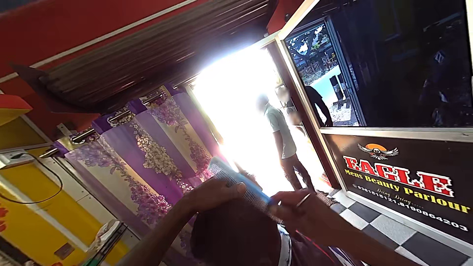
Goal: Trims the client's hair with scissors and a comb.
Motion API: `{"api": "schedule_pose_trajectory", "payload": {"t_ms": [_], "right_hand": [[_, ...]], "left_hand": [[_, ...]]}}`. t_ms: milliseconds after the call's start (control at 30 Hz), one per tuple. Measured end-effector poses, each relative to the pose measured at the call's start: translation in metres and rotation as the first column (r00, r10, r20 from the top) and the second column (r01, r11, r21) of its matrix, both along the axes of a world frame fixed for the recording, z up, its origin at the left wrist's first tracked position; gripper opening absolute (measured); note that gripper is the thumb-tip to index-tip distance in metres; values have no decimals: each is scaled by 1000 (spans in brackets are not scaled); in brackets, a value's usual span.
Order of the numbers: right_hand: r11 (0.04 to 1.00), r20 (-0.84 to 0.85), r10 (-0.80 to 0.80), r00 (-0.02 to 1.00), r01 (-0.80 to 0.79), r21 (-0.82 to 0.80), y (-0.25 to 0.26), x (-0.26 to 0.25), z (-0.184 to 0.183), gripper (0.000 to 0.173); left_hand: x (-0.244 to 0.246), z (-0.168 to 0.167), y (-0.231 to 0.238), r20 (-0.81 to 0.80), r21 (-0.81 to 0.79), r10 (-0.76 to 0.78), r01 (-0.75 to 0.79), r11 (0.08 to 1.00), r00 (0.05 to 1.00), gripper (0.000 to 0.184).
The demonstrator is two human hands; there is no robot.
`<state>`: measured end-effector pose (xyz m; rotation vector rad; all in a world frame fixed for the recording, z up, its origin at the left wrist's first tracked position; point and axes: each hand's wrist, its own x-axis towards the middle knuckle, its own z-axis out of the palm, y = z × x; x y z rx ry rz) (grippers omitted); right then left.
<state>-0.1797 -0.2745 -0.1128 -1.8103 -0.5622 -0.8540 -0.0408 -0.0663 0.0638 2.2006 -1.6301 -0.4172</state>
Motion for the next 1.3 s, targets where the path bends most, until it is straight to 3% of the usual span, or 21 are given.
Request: {"api": "schedule_pose_trajectory", "payload": {"t_ms": [67,133,200,233,300,367,433,500,600,767,933,1133,1300], "right_hand": [[989,-59,-12,998,3,-151,4,1,0,37],[952,-130,-208,969,171,-253,-2,-4,11,45],[867,-307,-450,839,327,-377,-15,-9,28,51],[837,-430,-509,746,311,-450,-28,-6,30,58],[894,-661,-378,648,70,-444,-67,13,12,62],[942,-792,24,609,-280,-186,-99,26,-6,49],[873,-786,284,549,-487,-25,-103,24,0,53],[862,-741,340,579,-506,0,-98,23,9,45],[894,-685,277,673,-443,-73,-88,26,18,28],[842,-716,173,677,-478,-249,-59,12,59,49],[835,-711,124,692,-460,-303,-45,7,86,44],[831,-666,136,734,-451,-327,-60,11,78,15],[865,-644,193,741,-439,-245,-87,29,35,20]], "left_hand": [[-5,-3,-5,-56,-20,-59,58,998,997,38],[-6,-3,-10,-9,-32,-122,122,992,992,29],[-10,0,-14,20,-24,-175,175,984,984,25],[-12,3,-15,31,0,-188,188,982,982,25],[-18,11,-18,54,60,-195,191,980,979,26],[-21,15,-19,79,107,-174,165,980,982,27],[-21,18,-19,53,143,-155,146,979,986,28],[-20,18,-18,28,131,-157,152,980,987,27],[-18,17,-17,41,125,-166,160,979,985,27],[-19,18,-18,1,125,-199,197,972,980,27],[-19,17,-17,12,129,-205,202,971,979,26],[-21,19,-15,39,141,-202,195,971,979,26],[-22,20,-18,32,177,-193,185,967,981,29]]}}
